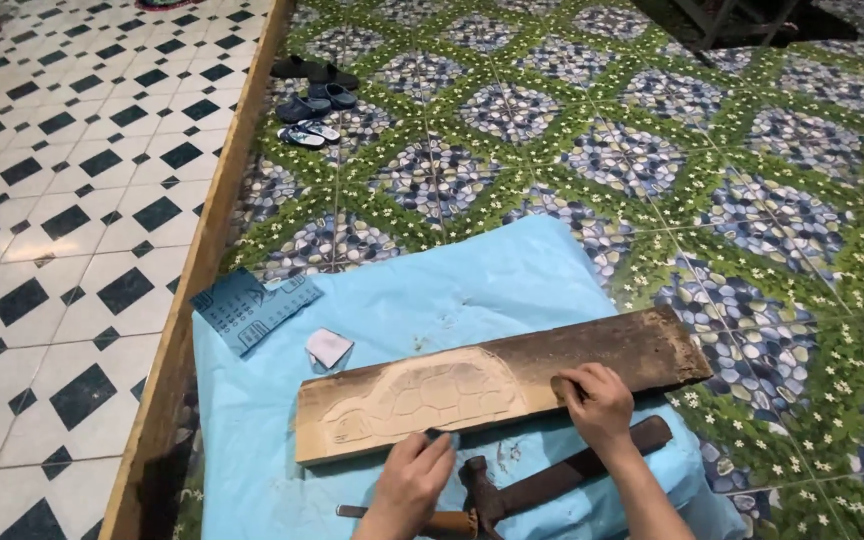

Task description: The person carves a design into a rectangular wooden plank using a small chisel and a hammer. They repeatedly strike the chisel to deepen the carved lines, then occasionally wipe away wood shavings with a small cloth. The plank remains on a light blue protective sheet throughout the process.

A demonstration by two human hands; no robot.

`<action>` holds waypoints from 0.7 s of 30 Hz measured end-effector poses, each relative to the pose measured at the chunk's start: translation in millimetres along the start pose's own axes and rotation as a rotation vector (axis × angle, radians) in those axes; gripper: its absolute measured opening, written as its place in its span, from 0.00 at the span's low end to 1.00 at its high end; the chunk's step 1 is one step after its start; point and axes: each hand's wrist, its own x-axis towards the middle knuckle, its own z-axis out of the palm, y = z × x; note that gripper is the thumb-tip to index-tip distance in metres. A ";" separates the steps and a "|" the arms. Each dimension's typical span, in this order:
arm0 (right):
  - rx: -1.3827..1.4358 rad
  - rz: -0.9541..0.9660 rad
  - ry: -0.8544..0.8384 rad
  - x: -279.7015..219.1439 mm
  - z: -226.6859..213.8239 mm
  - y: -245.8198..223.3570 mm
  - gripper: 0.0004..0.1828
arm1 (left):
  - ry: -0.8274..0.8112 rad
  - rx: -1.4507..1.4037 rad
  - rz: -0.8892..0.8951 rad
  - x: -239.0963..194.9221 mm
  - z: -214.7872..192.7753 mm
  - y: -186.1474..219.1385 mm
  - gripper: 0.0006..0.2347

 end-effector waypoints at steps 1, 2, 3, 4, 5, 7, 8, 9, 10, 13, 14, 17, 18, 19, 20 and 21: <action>0.001 0.003 0.001 -1.9 1.1 1.5 0.06 | -0.003 0.000 0.001 -11.0 -0.1 -4.3 0.05; -0.013 0.003 -0.008 -2.5 1.4 3.7 0.05 | -0.037 0.037 -0.036 -21.2 0.8 -8.6 0.04; -0.026 0.003 -0.017 -3.1 1.7 5.4 0.05 | -0.072 0.074 -0.074 -31.5 1.3 -12.9 0.03; -0.027 0.002 -0.013 -2.4 2.3 6.2 0.05 | -0.069 0.074 -0.070 -36.0 4.7 -13.5 0.03; -0.025 -0.003 -0.006 -1.7 3.1 7.2 0.05 | -0.042 0.043 -0.080 -40.5 8.4 -14.5 0.03; -0.024 0.002 -0.002 -3.4 4.1 7.1 0.05 | -0.023 0.008 -0.089 -25.2 3.6 -5.9 0.04; -0.032 -0.004 0.005 -3.2 4.3 6.3 0.06 | 0.011 -0.052 -0.034 -4.0 -4.3 2.9 0.04; -0.039 -0.010 0.011 -3.2 4.6 5.2 0.06 | 0.045 -0.112 0.020 16.9 -12.3 11.6 0.04; -0.041 -0.011 0.006 -4.8 5.7 7.1 0.06 | 0.046 -0.114 0.016 29.8 -9.3 13.8 0.04; -0.076 -0.022 0.001 -5.8 5.4 10.5 0.05 | 0.049 -0.146 0.105 54.1 -2.1 13.9 0.12; -0.063 -0.029 -0.002 -4.7 4.6 10.4 0.05 | 0.032 -0.138 0.094 51.3 -0.2 9.7 0.07; -0.059 -0.027 -0.003 -2.8 4.7 11.0 0.05 | -0.034 -0.099 0.068 32.2 -5.1 -9.4 0.06; -0.062 -0.019 -0.009 -3.4 5.4 11.6 0.05 | -0.086 -0.065 0.046 23.2 -8.6 -15.6 0.13; -0.060 -0.017 -0.010 -4.1 4.6 11.0 0.05 | -0.089 -0.065 0.045 11.5 -16.1 -20.2 0.13; -0.055 -0.018 0.000 -3.3 4.4 9.8 0.05 | -0.126 -0.041 0.006 -0.2 -24.1 -25.5 0.16; -0.050 -0.018 0.009 -2.6 4.1 7.9 0.05 | -0.163 -0.017 -0.033 -12.2 -32.8 -30.7 0.18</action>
